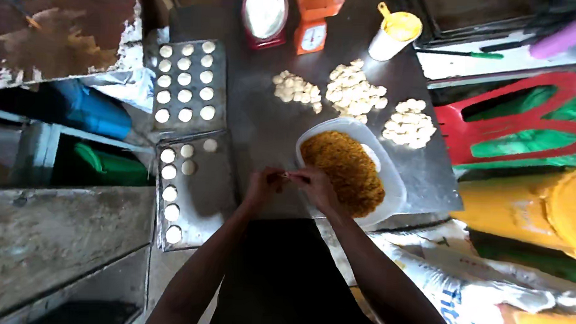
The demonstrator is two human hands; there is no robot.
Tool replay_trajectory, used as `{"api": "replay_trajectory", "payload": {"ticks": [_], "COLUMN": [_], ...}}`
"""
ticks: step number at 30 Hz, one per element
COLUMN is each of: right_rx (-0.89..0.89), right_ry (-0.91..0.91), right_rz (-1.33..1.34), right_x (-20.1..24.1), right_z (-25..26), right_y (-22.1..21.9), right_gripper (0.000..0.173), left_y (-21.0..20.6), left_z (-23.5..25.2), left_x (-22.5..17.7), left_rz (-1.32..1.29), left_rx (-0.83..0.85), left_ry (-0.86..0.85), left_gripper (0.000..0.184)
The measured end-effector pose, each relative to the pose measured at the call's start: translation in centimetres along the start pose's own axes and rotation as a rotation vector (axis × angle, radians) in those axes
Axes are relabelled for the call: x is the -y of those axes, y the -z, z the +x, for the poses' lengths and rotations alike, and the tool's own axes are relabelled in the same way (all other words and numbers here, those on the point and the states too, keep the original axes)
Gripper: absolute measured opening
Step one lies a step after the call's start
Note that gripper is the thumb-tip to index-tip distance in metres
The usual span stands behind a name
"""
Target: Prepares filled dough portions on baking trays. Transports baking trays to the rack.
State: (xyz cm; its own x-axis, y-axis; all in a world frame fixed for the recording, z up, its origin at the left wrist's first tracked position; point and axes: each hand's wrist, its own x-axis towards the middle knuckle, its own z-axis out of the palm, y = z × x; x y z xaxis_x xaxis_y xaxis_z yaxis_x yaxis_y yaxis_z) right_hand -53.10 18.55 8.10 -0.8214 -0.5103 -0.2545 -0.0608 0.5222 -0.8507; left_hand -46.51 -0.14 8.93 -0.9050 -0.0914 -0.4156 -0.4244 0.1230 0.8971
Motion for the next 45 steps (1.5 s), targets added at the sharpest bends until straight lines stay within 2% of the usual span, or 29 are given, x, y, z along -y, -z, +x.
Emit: {"api": "replay_trajectory", "payload": {"ticks": [3, 6, 7, 9, 11, 15, 21, 24, 26, 29, 31, 33, 35, 36, 38, 39, 40, 42, 45], "right_rx": [0.120, 0.362, 0.377, 0.308, 0.256, 0.265, 0.257, 0.325, 0.341, 0.424, 0.496, 0.494, 0.441, 0.410, 0.361, 0.327, 0.293, 0.214, 0.148], "right_ry": [-0.080, -0.225, -0.247, -0.224, -0.154, -0.162, -0.105, -0.117, -0.136, -0.142, -0.220, -0.229, -0.132, -0.068, 0.110, 0.229, 0.346, 0.521, 0.702], "right_rz": [-0.001, 0.010, -0.030, -0.106, -0.112, -0.095, -0.196, -0.421, -0.487, -0.471, -0.363, -0.274, -0.226, -0.209, -0.212, -0.243, -0.285, -0.380, -0.523], "right_x": [-0.8, -1.6, -2.4, -6.1, -8.8, -9.7, -9.8, -7.9, -6.7, -6.7, -6.5, -4.2, -0.2, 1.9, 4.8, 5.3, 5.4, 4.5, 0.5], "right_z": [1.8, 3.4, 3.4, 2.6, 1.8, 1.1, 1.6, 3.2, 3.5, 2.5, 2.7, 3.1, 4.1, 4.9, 7.6, 9.1, 10.7, 13.3, 15.4], "right_y": [-3.5, -6.7, -8.2, -12.1, -13.6, -12.0, -12.8, -12.6, -13.0, -13.2, -12.8, -12.6, -13.2, -14.1, -16.6, -18.2, -19.9, -23.2, -27.2], "right_gripper": [0.023, 0.042, 0.044, 0.033, 0.024, 0.030, 0.022, 0.020, 0.029, 0.047, 0.044, 0.039, 0.038, 0.035, 0.035, 0.035, 0.035, 0.038, 0.046], "left_y": [1.4, 1.5, 1.0, -0.4, -1.1, -1.2, -2.0, -2.3, -1.8, 1.0, 4.3, 8.7, 13.7, 15.8, 19.7, 21.3, 22.4, 23.5, 22.5], "left_z": [-0.3, 0.4, 0.6, 0.5, -0.3, -2.7, -0.8, -0.2, -0.1, -2.2, -4.6, -6.7, -8.0, -7.8, -4.6, -3.0, -1.9, -0.3, 0.5], "left_x": [3.4, 7.4, 9.1, 13.2, 14.7, 13.9, 15.4, 15.9, 15.5, 12.5, 11.0, 10.5, 10.6, 12.0, 15.6, 16.7, 17.1, 17.0, 16.9], "left_rz": [0.184, 0.403, 0.442, 0.510, 0.520, 0.432, 0.421, 0.456, 0.448, 0.355, 0.306, 0.273, 0.376, 0.480, 0.629, 0.661, 0.669, 0.657, 0.604], "left_rx": [-0.070, -0.080, -0.058, -0.001, 0.001, -0.038, -0.145, -0.145, -0.091, -0.037, -0.141, -0.298, -0.419, -0.504, -0.710, -0.757, -0.763, -0.698, -0.670], "left_ry": [0.026, 0.065, 0.092, 0.153, 0.168, 0.233, 0.206, 0.205, 0.239, 0.276, 0.305, 0.303, 0.265, 0.210, 0.078, 0.016, -0.018, 0.018, 0.064], "left_gripper": [0.024, 0.021, 0.022, 0.028, 0.031, 0.048, 0.021, 0.020, 0.025, 0.036, 0.041, 0.040, 0.040, 0.037, 0.027, 0.024, 0.023, 0.024, 0.024]}}
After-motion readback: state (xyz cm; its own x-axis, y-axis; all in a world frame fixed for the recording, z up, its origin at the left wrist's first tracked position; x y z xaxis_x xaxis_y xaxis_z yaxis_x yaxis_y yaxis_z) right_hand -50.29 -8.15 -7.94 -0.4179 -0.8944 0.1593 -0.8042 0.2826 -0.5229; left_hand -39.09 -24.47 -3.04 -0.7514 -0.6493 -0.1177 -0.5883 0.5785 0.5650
